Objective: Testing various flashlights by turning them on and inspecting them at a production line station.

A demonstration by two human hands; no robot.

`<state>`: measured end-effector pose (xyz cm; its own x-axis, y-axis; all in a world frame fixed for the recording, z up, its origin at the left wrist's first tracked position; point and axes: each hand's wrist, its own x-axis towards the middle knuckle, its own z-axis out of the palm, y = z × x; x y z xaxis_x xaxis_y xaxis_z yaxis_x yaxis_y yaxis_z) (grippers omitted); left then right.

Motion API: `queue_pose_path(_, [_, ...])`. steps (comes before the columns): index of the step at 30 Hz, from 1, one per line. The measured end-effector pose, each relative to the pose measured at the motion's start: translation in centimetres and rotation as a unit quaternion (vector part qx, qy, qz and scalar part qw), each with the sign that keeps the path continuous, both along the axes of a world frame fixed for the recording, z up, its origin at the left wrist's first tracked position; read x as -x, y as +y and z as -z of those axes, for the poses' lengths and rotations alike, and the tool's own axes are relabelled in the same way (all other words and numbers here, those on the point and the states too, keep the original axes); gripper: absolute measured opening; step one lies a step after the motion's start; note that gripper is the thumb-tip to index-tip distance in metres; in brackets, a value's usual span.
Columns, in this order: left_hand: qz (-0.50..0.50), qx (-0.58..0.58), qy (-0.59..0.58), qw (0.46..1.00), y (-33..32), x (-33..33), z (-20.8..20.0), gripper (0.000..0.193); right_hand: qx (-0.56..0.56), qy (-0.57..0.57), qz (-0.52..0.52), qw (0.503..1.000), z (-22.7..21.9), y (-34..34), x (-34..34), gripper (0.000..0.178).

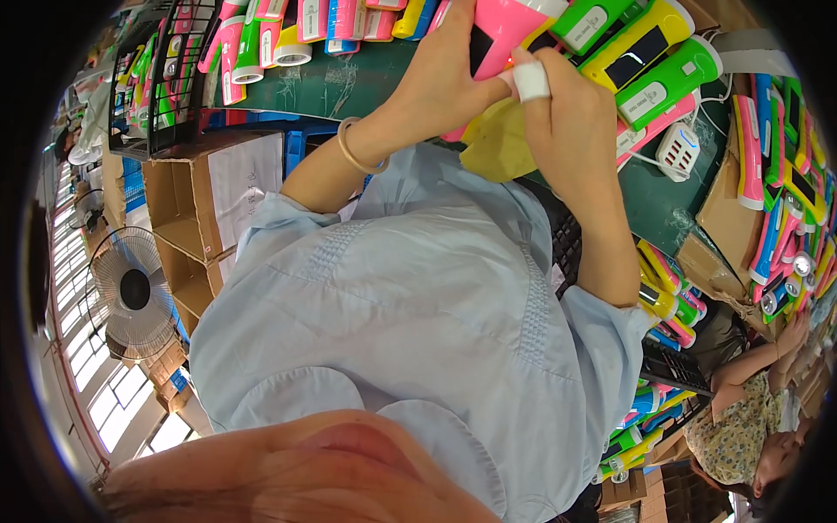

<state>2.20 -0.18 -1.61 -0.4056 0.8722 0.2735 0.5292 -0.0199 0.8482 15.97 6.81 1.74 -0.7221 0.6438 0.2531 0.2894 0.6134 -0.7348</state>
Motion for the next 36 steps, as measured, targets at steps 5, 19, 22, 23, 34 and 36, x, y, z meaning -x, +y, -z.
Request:
queue_pose_path(5, [0.122,0.104,-0.253,0.954,-0.5,2.3,-1.8,0.053,0.075,0.167,0.018,0.983,-2.1,3.4,-1.7,0.033])
queue_pose_path(19, [0.325,0.157,-0.688,0.63,-2.4,-1.6,-2.4,0.045,0.232,0.325,-0.268,0.877,3.5,5.6,2.6,0.053])
queue_pose_path(22, [0.325,0.164,-0.66,0.658,-2.5,-1.9,-2.4,0.041,0.229,0.299,-0.271,0.886,2.7,5.5,2.1,0.047])
queue_pose_path(23, [0.302,0.168,-0.629,0.696,-2.3,-1.7,-2.5,0.04,0.236,0.242,-0.259,0.905,2.6,6.1,1.8,0.044])
queue_pose_path(34, [0.197,0.128,-0.517,0.823,-1.6,-1.4,-1.7,0.041,0.178,0.087,-0.068,0.978,0.9,4.4,1.5,0.034])
queue_pose_path(36, [0.219,-0.016,-0.537,0.815,-0.7,0.3,-0.7,0.047,0.193,0.121,-0.023,0.973,1.2,4.2,0.9,0.04])
